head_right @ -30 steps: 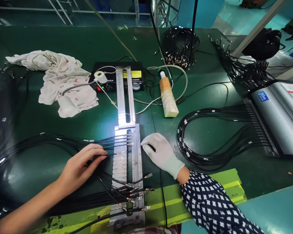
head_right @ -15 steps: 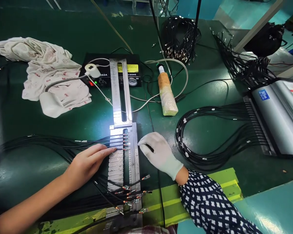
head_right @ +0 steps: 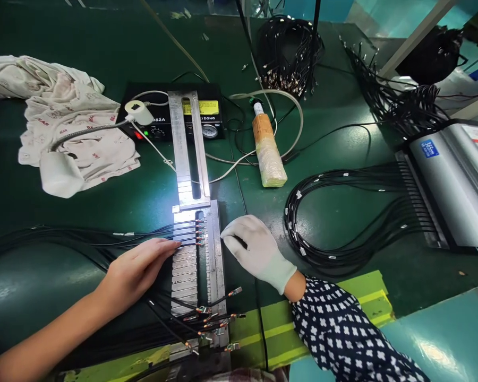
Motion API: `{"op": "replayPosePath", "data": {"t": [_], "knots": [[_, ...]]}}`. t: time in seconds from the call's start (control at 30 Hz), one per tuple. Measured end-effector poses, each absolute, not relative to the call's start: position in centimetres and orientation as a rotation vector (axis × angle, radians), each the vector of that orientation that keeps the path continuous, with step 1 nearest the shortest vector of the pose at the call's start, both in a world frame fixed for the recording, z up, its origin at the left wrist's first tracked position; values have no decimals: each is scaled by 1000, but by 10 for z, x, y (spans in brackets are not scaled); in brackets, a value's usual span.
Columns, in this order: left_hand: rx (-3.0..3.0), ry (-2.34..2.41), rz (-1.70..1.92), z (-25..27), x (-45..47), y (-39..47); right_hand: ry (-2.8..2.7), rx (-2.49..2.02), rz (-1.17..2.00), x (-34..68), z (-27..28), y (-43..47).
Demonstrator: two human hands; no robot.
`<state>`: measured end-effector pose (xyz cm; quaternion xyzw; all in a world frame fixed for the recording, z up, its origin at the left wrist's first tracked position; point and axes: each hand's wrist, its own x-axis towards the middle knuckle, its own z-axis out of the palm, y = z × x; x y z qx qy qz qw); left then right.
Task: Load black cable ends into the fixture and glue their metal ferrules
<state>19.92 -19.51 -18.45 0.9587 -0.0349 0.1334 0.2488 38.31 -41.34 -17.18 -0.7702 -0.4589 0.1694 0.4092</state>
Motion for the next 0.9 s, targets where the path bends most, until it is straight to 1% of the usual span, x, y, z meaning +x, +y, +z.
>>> {"op": "replayPosePath", "data": {"t": [0.23, 0.47, 0.63, 0.8, 0.9], "knots": [[2705, -185, 364, -186, 193, -195, -1157, -1943, 434, 383, -174, -414], [2664, -125, 345, -194, 194, -194, -1151, -1940, 435, 384, -172, -413], [2902, -10, 418, -189, 179, -201, -1161, -1914, 440, 384, -172, -415], [2962, 31, 167, -175, 173, -216, -1165, -1940, 450, 387, -173, -412], [3002, 13, 186, -177, 176, -220, -1198, -1955, 443, 392, -176, -413]]}}
